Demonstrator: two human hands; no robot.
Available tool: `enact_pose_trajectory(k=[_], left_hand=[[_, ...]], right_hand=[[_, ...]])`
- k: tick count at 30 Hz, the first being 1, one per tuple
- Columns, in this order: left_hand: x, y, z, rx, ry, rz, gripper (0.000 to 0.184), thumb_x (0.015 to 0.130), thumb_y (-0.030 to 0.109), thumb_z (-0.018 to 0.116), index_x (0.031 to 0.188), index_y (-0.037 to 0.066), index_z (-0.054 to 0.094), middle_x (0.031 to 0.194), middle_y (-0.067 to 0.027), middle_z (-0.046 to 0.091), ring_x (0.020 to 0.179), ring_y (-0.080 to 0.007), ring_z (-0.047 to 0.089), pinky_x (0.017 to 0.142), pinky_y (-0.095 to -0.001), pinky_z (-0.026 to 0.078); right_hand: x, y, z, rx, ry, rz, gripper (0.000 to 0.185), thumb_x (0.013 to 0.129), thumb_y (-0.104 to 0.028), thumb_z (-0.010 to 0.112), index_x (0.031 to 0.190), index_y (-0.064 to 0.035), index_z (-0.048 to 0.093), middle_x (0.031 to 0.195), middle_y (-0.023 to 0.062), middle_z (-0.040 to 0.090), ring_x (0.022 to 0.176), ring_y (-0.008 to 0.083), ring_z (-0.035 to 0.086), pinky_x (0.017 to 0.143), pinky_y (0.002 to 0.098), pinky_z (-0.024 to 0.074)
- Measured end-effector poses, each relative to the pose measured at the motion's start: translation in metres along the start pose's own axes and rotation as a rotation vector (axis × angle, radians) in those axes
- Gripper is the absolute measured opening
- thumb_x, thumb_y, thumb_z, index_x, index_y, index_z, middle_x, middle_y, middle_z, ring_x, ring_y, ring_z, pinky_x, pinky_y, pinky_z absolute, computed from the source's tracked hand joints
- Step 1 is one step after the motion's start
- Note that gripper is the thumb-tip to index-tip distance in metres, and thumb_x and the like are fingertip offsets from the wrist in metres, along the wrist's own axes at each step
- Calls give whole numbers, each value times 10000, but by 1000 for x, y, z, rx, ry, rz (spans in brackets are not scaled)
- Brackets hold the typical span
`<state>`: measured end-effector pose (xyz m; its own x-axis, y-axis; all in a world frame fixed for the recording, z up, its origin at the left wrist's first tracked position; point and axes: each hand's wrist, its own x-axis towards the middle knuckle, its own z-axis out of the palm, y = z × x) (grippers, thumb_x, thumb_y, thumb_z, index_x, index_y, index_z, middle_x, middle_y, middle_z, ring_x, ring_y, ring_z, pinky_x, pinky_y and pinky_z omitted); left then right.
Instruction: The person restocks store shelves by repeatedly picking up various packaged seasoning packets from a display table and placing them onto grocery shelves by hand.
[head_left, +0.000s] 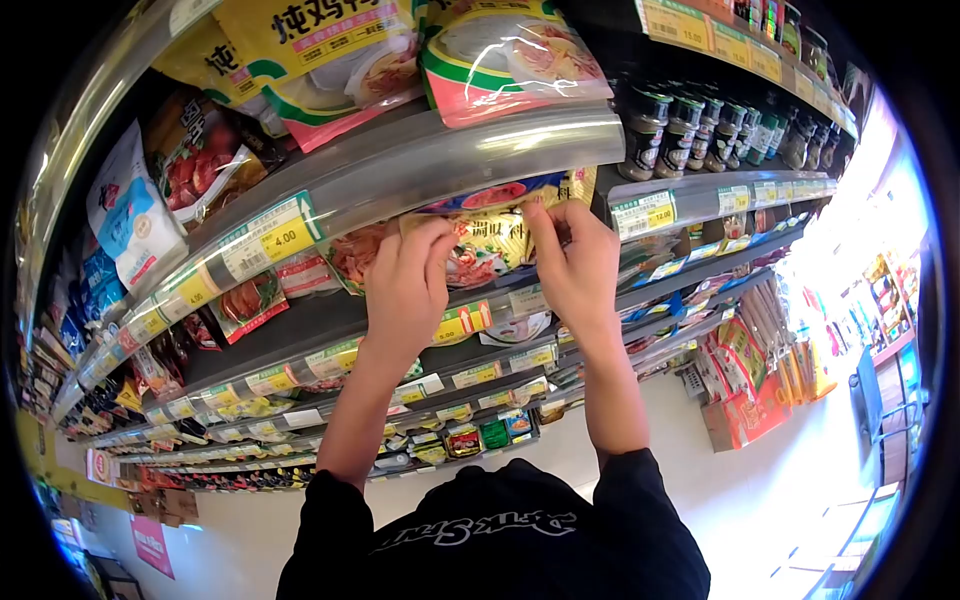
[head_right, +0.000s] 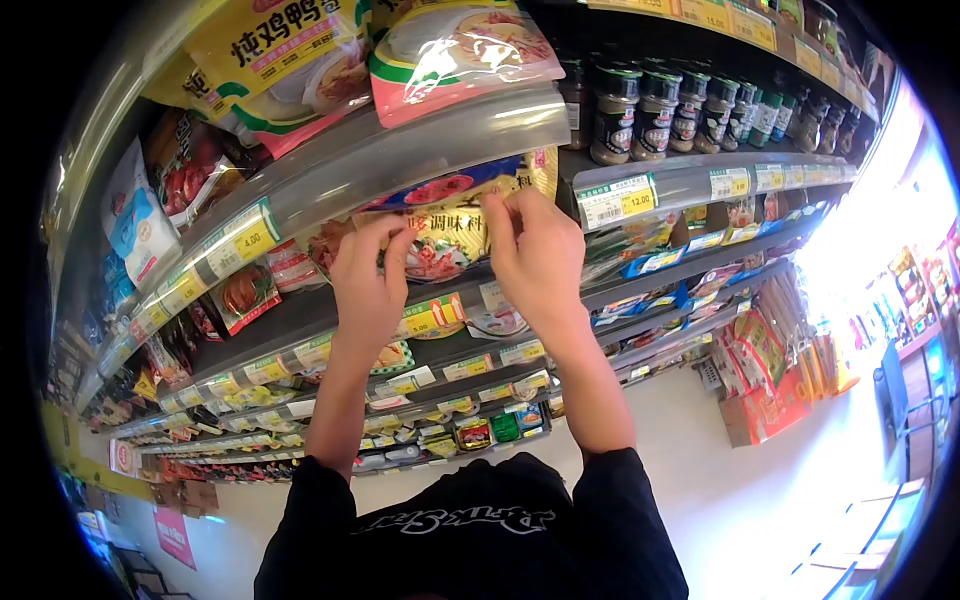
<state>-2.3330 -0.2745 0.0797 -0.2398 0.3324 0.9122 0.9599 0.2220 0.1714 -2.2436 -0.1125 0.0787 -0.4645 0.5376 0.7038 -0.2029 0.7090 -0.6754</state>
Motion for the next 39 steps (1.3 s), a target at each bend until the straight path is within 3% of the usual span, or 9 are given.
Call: enact_pose_trajectory(k=[1,4,7,10,14,23,29,34,39], left_hand=[[1,2,1,-8,8,-40,184,854,64,658,1021,38,585,910,-150,622,756,-338,603,646,-384,482],[3,0,6,-56,-25,-165,294,859,135,682,1110,28,574,959,-135,644,860,-283,614,767,-366,461],[1,9,-1,-158,-101,-225,305,827,111,704,1083,27,559,933,-165,633,870,-322,637,761,-395,491],[-9,12,-16,-154,-352,-278,403,799,139,740,1118,26,522,952,-169,633,891,-317,644,750,-389,496],[-11,1,-8,-195,-340,-337,455,772,122,761,1117,40,477,949,-167,622,845,-325,641,713,-399,496],[-8,9,13,-180,-316,-350,423,772,92,746,1068,57,446,861,-163,596,767,-352,622,654,-420,484],[-9,18,19,-71,-305,-353,418,770,122,741,1062,72,446,875,-154,605,787,-365,626,639,-443,483],[-10,18,8,-101,-264,-321,396,795,154,731,1077,71,466,921,-146,626,804,-350,641,629,-432,495],[-4,9,-5,-220,-326,-371,323,848,167,694,1067,47,490,921,-138,646,750,-350,654,606,-417,496]], right_hand=[[2,2,2,-6,32,-32,228,886,-203,652,770,-23,573,607,125,568,542,294,563,516,359,434],[4,7,5,-28,128,-153,180,875,-171,665,804,-33,573,669,126,578,564,298,566,531,369,446],[0,4,-5,-92,115,-168,169,855,-179,690,851,-36,600,766,117,599,629,283,591,561,367,465],[-23,2,-17,-218,91,-219,218,829,-196,717,945,-32,633,904,123,597,757,280,611,625,364,488],[-44,12,-8,-256,58,-199,336,802,-210,745,1062,-23,644,1040,154,555,898,305,594,718,373,496],[-37,15,-11,-201,19,-188,265,821,-78,691,1063,4,620,1068,174,532,902,321,585,753,385,483],[-34,9,-10,-266,14,-139,242,817,-63,683,1024,11,580,1087,172,534,923,354,596,737,407,493],[-34,6,-5,-328,81,-151,167,819,-67,680,944,-24,578,1044,121,581,815,336,628,635,400,505],[-34,7,-1,-229,83,-121,133,823,-60,675,910,-11,586,986,141,615,814,345,627,670,393,503]])
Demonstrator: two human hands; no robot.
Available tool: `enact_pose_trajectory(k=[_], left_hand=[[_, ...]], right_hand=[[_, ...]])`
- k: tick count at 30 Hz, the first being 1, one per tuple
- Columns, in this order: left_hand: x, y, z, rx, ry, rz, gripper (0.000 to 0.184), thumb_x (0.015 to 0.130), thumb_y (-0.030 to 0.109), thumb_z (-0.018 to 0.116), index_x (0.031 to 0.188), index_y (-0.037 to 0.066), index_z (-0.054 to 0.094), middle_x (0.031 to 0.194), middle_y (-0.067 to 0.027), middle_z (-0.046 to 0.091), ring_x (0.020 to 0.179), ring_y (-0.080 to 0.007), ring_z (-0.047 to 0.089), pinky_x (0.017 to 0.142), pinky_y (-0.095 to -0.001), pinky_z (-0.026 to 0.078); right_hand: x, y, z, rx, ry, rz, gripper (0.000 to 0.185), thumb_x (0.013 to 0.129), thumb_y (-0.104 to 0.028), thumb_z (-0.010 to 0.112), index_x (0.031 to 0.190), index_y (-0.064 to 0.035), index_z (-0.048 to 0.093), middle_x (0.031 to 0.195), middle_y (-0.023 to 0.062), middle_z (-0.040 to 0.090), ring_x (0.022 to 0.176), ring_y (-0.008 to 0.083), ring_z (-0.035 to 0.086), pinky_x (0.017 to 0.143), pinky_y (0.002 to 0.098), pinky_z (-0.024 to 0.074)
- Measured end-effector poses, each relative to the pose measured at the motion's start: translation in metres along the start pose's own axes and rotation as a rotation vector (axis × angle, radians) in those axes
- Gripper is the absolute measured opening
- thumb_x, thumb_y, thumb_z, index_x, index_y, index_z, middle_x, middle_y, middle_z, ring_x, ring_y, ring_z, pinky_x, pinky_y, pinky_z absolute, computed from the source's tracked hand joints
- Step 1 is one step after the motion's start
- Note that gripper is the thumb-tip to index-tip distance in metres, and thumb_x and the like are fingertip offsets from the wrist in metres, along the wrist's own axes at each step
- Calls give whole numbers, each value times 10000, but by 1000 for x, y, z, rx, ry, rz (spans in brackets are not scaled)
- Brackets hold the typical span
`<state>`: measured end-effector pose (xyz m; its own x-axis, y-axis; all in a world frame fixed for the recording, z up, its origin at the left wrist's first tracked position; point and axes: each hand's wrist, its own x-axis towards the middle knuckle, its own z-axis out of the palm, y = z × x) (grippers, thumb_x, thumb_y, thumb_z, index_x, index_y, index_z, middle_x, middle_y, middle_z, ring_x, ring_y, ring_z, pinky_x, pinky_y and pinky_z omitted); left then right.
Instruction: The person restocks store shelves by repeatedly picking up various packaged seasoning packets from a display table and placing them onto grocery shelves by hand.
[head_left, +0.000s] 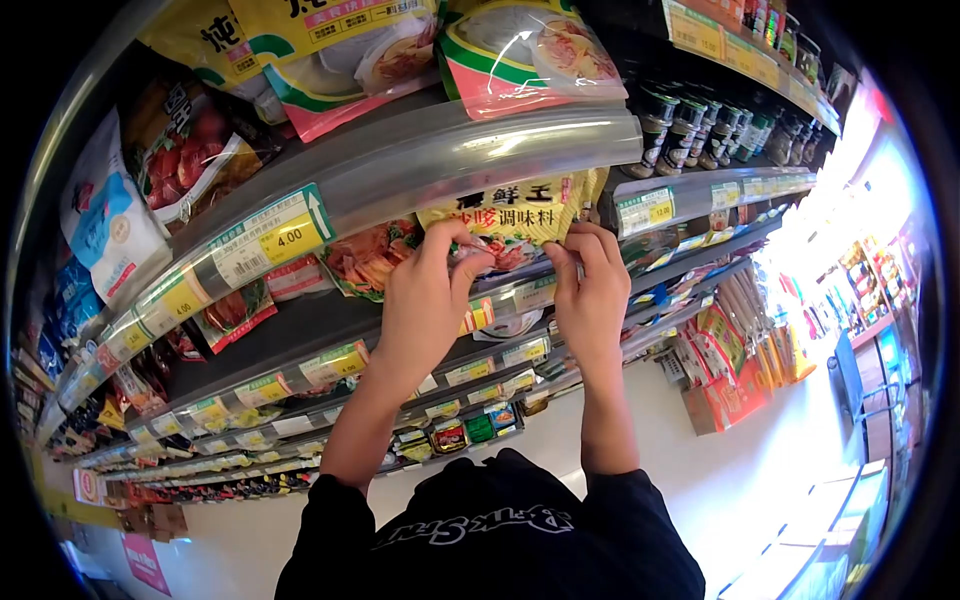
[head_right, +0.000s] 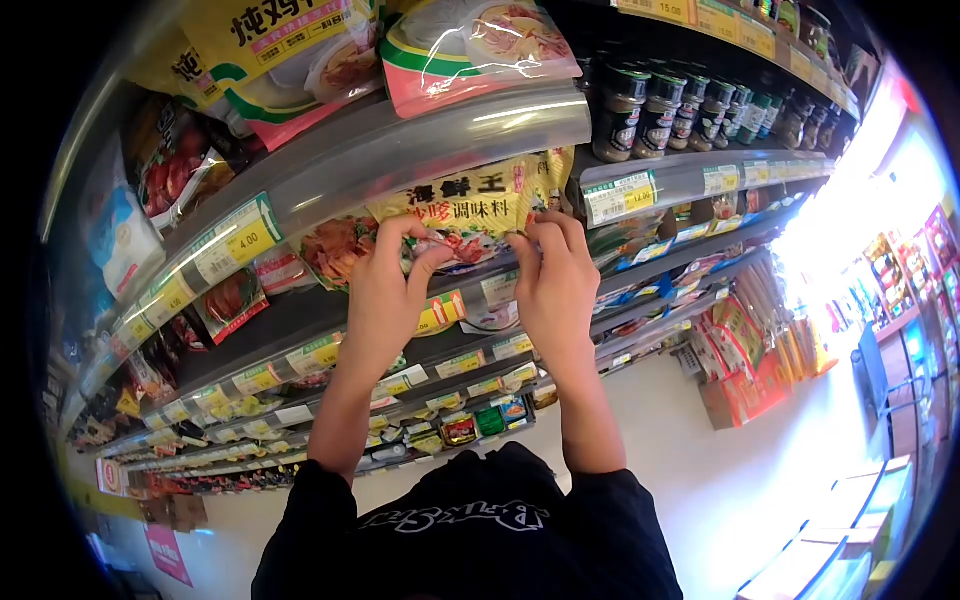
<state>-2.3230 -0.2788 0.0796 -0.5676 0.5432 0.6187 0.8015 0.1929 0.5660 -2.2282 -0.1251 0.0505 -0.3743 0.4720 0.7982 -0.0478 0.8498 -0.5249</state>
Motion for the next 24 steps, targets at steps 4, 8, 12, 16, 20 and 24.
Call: enact_pose_trajectory(k=[4,8,12,16,20,24], left_hand=[[6,-5,-1,-7,29,20,294,863,175,679,1026,46,471,879,-155,639,732,-382,641,599,-447,476],[12,-8,0,30,11,-21,333,863,189,679,1041,46,436,850,-182,623,738,-420,622,613,-491,460],[14,-11,3,30,57,14,373,862,238,690,1035,34,430,830,-188,593,724,-458,587,624,-499,426],[0,-2,-1,1,73,3,408,860,216,690,1115,21,437,1021,-213,554,910,-429,570,758,-480,436],[-62,37,5,71,223,155,486,829,161,718,1200,2,445,1225,-213,435,1132,-393,461,943,-449,385],[-157,103,80,-308,-26,322,411,800,93,717,1133,-2,495,1119,-199,505,1018,-362,511,885,-418,416]], right_hand=[[4,-2,0,4,-12,3,115,816,-46,673,881,-2,588,937,151,631,806,349,626,687,395,497],[11,-6,1,-35,-29,66,130,816,-41,682,847,27,576,866,151,628,691,292,606,640,334,479],[15,-3,-2,-69,-64,160,150,816,-75,695,836,27,586,745,133,613,618,224,571,600,319,455],[8,-4,-5,-91,-20,131,148,829,-91,686,908,25,639,764,161,642,676,226,630,620,310,484],[-46,-46,-57,-6,34,199,313,827,-127,698,1093,13,611,1082,162,651,945,261,648,726,337,525],[-157,-31,-137,2,-118,280,334,790,-121,683,1092,-10,592,1067,200,633,974,382,609,812,409,492]])
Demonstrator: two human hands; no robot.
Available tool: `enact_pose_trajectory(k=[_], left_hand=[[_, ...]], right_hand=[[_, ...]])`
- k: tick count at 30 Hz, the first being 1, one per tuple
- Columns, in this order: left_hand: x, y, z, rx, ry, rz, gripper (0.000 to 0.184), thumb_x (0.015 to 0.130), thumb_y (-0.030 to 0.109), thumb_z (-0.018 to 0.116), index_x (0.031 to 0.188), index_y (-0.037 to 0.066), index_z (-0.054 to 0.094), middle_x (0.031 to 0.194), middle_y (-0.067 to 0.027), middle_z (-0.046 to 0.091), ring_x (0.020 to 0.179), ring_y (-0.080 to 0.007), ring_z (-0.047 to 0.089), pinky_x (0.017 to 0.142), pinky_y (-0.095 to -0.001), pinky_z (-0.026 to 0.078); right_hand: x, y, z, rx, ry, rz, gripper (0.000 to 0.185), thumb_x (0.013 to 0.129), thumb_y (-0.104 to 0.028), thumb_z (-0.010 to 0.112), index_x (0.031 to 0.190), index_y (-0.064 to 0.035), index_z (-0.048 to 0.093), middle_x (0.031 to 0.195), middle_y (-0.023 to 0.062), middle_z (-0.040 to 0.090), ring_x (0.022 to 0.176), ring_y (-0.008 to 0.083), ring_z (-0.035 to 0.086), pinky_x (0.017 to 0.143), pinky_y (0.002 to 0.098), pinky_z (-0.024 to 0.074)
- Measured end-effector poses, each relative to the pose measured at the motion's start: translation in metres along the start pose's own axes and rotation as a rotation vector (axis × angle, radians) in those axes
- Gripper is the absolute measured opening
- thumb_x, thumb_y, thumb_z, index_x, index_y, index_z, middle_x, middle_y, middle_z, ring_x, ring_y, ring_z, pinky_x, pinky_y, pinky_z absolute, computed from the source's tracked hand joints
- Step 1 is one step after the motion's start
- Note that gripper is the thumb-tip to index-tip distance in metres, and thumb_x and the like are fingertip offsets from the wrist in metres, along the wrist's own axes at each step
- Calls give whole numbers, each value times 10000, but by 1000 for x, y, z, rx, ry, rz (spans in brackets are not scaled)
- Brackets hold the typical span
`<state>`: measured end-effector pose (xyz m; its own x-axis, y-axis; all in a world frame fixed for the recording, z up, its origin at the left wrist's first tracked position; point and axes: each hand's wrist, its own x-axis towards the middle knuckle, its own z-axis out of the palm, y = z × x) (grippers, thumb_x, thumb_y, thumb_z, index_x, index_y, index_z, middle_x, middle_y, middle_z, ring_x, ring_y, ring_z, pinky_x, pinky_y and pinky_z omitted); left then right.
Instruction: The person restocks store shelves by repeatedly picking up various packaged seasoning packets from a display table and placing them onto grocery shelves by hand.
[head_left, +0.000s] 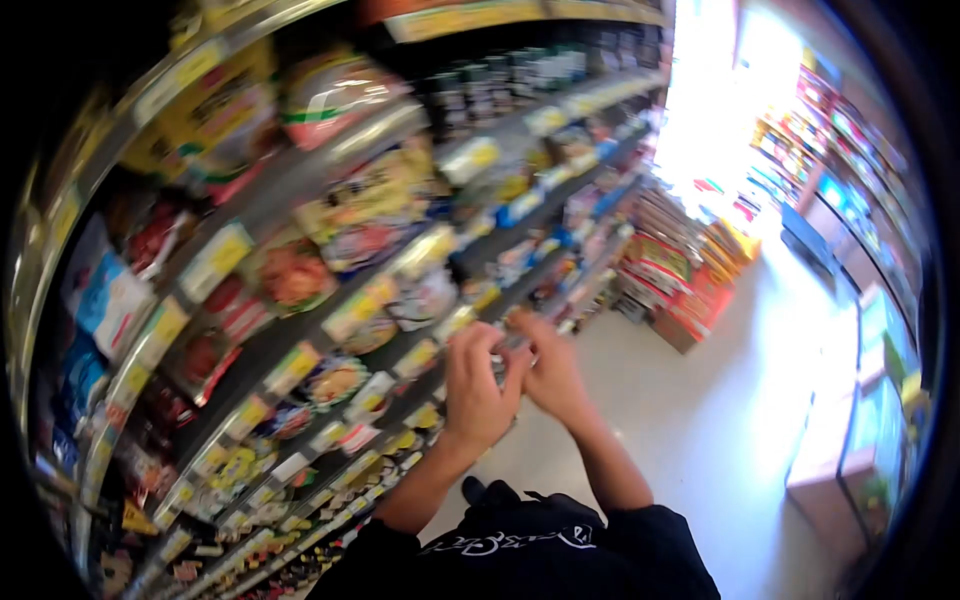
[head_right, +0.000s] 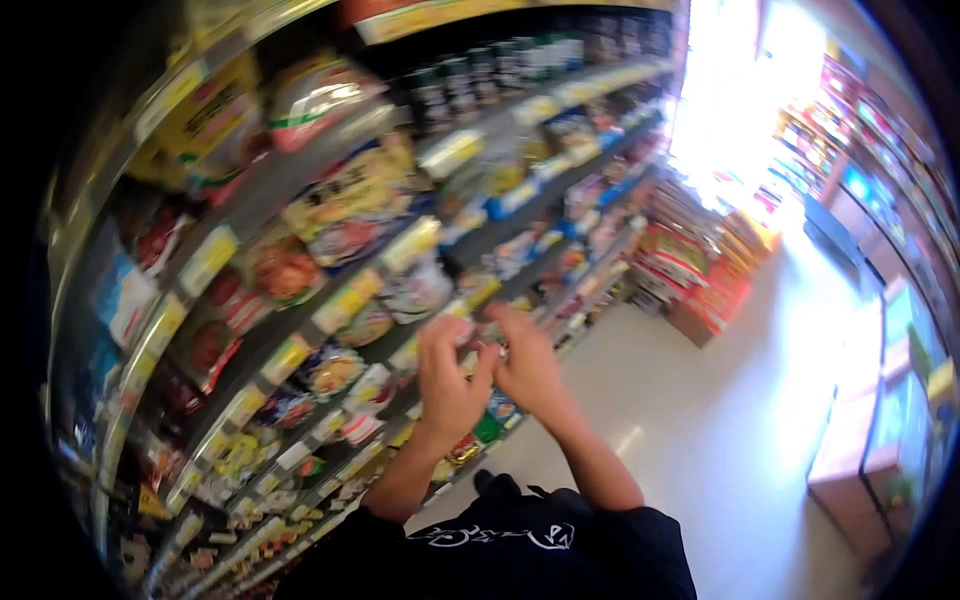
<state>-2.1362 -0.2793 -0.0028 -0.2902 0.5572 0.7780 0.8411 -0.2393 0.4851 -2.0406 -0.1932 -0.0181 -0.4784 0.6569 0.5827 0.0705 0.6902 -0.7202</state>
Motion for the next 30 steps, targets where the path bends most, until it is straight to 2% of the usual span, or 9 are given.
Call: enact_pose_trajectory(k=[2,4,6,10,11,14,19,22,30], left_hand=[[-46,40,70,-189,-250,-55,292,840,126,669,1064,0,530,1080,-196,524,989,-354,523,862,-408,429],[-87,78,141,-274,-489,-53,250,861,160,646,1030,8,544,1057,-192,530,983,-367,516,856,-419,433],[-124,143,208,-525,-608,-129,196,893,172,596,992,9,550,1040,-195,526,970,-365,507,850,-427,425],[-189,261,305,-716,-742,13,197,904,160,568,1027,10,530,1039,-192,526,977,-356,488,855,-430,409],[-194,287,321,-758,-782,68,190,898,147,573,1024,15,520,1023,-180,523,934,-337,497,824,-405,421],[-223,349,365,-864,-987,-10,167,890,124,578,1003,17,518,984,-166,524,893,-309,509,787,-381,430],[-274,438,460,-1054,-1215,91,212,910,151,571,1040,-5,512,846,-158,583,731,-286,571,683,-365,463],[-295,501,526,-1028,-1631,-16,260,940,202,537,1068,-23,507,778,-171,615,691,-300,606,650,-376,473],[-331,714,712,-898,-1884,562,414,976,392,428,1061,4,544,923,-217,642,881,-401,615,774,-456,489]], right_hand=[[-75,42,-50,141,-16,175,308,787,-132,661,1072,-27,611,994,204,649,946,390,616,792,406,499],[-136,62,-118,24,32,424,258,797,-179,637,1012,-36,634,892,201,653,877,394,622,746,416,504],[-194,88,-198,-88,123,496,231,807,-204,626,964,-36,643,859,201,648,827,396,620,711,426,500],[-291,90,-332,-229,325,651,210,822,-228,604,861,-27,651,828,198,642,766,394,613,661,440,490],[-315,98,-354,-321,368,650,219,834,-239,621,877,-27,658,748,194,634,702,377,621,617,408,494],[-372,109,-413,-417,412,749,234,840,-264,614,849,-34,653,732,195,632,685,387,613,611,427,493],[-451,121,-517,-483,534,919,238,821,-283,595,814,-55,659,720,190,636,689,386,620,609,456,491],[-491,139,-594,-527,525,1104,196,796,-242,582,781,-65,666,722,181,647,694,385,628,618,465,496],[-592,179,-827,-747,444,1509,191,782,-241,573,795,-102,705,746,165,666,719,362,649,665,458,522]])
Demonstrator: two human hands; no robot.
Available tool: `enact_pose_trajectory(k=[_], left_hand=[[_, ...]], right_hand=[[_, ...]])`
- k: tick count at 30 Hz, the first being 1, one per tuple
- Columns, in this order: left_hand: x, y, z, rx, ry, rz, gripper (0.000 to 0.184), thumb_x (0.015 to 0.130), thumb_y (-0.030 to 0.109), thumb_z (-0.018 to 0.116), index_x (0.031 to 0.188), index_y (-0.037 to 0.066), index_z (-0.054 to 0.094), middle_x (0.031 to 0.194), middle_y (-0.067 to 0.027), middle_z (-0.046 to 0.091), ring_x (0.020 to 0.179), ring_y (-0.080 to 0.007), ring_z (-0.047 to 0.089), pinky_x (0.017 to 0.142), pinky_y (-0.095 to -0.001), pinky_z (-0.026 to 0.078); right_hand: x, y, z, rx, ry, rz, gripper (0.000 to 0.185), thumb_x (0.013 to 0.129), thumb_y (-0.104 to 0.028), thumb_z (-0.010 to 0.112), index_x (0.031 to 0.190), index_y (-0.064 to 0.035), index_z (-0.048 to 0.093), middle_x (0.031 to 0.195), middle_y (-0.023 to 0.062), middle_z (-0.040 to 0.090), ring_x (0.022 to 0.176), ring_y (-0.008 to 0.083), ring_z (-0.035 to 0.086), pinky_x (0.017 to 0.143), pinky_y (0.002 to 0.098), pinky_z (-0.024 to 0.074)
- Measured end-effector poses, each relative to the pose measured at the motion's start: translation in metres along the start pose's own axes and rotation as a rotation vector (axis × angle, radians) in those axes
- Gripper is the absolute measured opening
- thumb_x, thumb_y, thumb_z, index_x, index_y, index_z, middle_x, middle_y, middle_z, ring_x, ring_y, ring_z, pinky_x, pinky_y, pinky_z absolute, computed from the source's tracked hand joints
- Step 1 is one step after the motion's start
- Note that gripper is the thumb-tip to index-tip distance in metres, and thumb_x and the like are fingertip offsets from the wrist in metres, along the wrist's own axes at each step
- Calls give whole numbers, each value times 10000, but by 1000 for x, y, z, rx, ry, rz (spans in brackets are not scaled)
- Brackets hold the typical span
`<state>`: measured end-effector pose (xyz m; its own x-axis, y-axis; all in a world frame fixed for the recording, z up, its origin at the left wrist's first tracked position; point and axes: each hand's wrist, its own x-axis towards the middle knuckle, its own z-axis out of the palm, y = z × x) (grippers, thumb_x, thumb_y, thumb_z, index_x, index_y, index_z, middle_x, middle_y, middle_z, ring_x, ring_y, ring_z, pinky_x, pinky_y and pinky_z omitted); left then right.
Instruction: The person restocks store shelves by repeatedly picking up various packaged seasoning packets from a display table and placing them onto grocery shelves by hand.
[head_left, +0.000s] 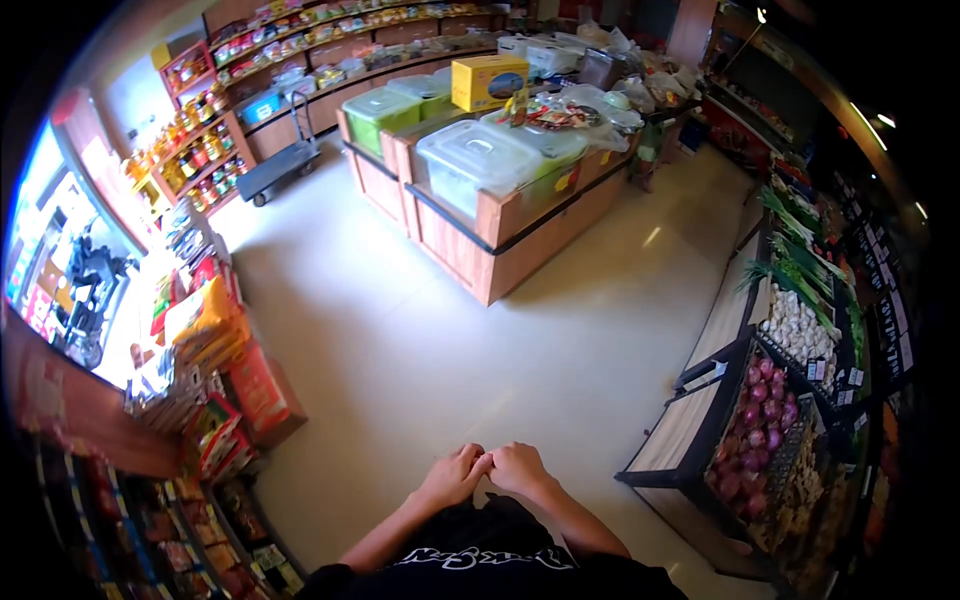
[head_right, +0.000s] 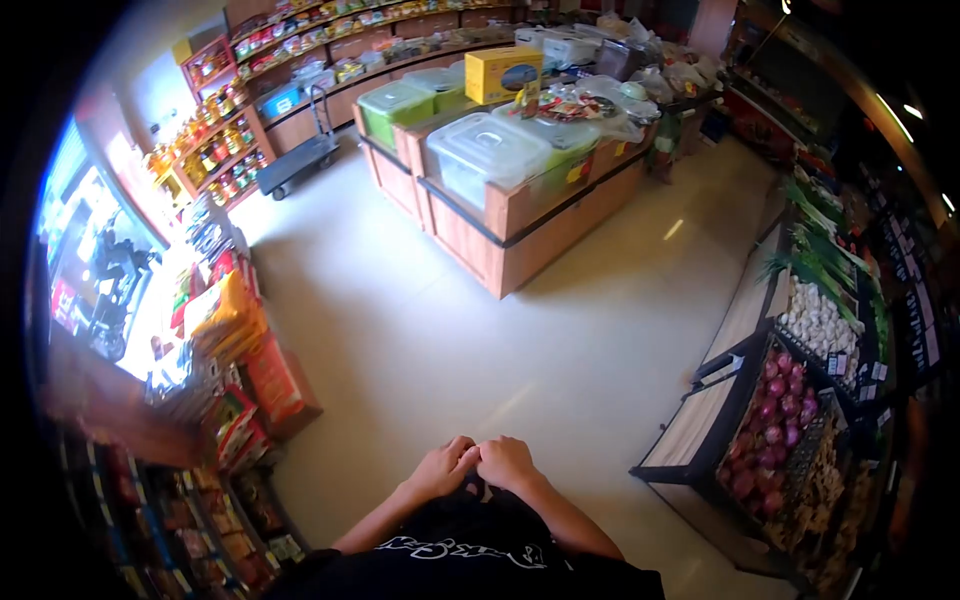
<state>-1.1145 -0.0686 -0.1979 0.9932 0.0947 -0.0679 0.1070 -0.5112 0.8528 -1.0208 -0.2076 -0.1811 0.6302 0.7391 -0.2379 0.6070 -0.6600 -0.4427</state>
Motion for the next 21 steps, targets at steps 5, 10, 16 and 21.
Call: enact_pose_trajectory(k=[5,10,16,21], left_hand=[[170,1,-15,249,-344,257,462,985,442,374,1101,35,559,1022,-189,619,1017,-371,575,864,-448,465],[317,17,-6,547,-560,417,304,978,279,387,1174,141,575,1061,-122,598,974,-315,592,855,-456,478],[494,35,38,355,-499,313,305,977,237,385,1140,43,556,1024,-164,607,943,-353,592,835,-439,486],[643,68,18,364,-176,568,247,970,216,427,1081,41,562,976,-175,607,915,-353,598,813,-450,486]], right_hand=[[79,75,-65,119,119,166,169,797,-221,587,814,-86,688,765,168,665,749,379,638,675,463,508],[156,186,-93,362,284,174,179,793,-115,634,958,-46,644,808,161,676,753,338,656,672,407,508],[268,319,-191,393,262,116,272,768,-14,644,1039,-7,613,910,155,687,780,257,674,696,329,520],[382,387,-312,394,307,-10,366,733,9,664,1094,-11,603,932,159,678,779,267,665,710,343,526]])
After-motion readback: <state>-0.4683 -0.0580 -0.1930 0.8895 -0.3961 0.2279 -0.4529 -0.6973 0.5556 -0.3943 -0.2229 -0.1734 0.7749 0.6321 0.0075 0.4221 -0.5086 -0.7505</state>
